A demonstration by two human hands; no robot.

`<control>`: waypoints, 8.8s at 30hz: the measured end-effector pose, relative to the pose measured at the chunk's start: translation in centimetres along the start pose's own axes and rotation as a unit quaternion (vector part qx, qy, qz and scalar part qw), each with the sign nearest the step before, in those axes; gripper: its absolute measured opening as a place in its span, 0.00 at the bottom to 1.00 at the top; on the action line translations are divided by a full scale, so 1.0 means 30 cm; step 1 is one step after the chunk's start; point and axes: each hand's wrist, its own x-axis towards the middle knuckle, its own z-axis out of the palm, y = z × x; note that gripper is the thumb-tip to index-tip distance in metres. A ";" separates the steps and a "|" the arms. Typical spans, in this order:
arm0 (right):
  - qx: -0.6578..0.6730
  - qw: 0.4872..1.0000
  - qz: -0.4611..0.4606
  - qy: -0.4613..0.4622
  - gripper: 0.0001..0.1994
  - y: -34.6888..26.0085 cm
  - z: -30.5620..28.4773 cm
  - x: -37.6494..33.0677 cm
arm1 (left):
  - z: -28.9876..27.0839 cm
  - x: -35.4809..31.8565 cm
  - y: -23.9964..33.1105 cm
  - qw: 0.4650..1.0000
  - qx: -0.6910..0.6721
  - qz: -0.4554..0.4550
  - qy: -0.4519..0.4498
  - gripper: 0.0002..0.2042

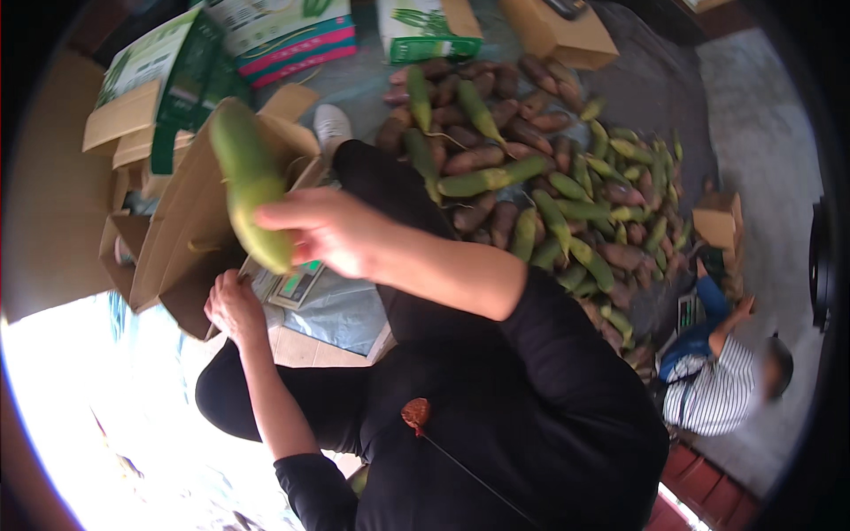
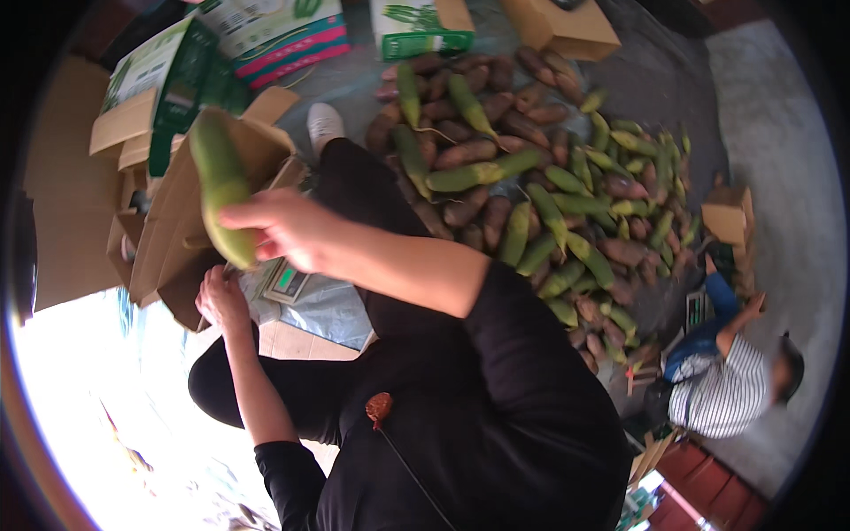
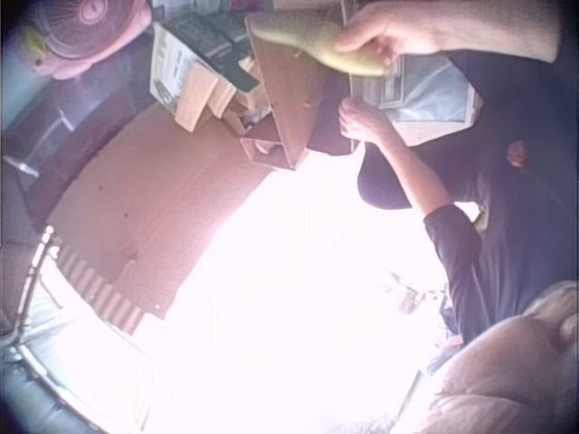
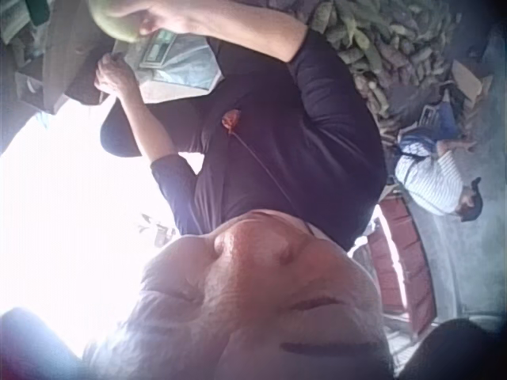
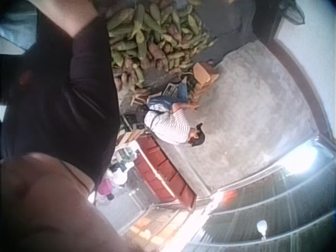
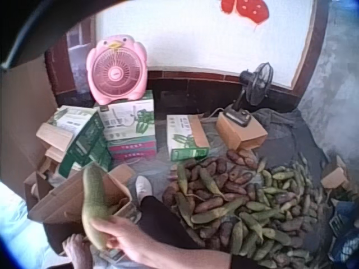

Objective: Sorting corn and weighing it in a cardboard box on an electronic scale.

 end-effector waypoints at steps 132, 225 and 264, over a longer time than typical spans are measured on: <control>-0.597 0.492 0.358 0.522 0.17 0.363 -1.228 -1.246 | 0.082 0.003 -0.127 0.998 -0.025 0.053 0.008 0.15; -0.530 0.378 0.446 0.614 0.45 -0.006 -1.422 -1.270 | 0.082 -0.001 -0.083 0.996 -0.061 0.070 0.012 0.07; -0.498 0.760 -0.205 0.365 0.29 -0.309 -0.743 -0.523 | -0.012 -0.013 -0.010 0.998 -0.053 0.014 0.003 0.05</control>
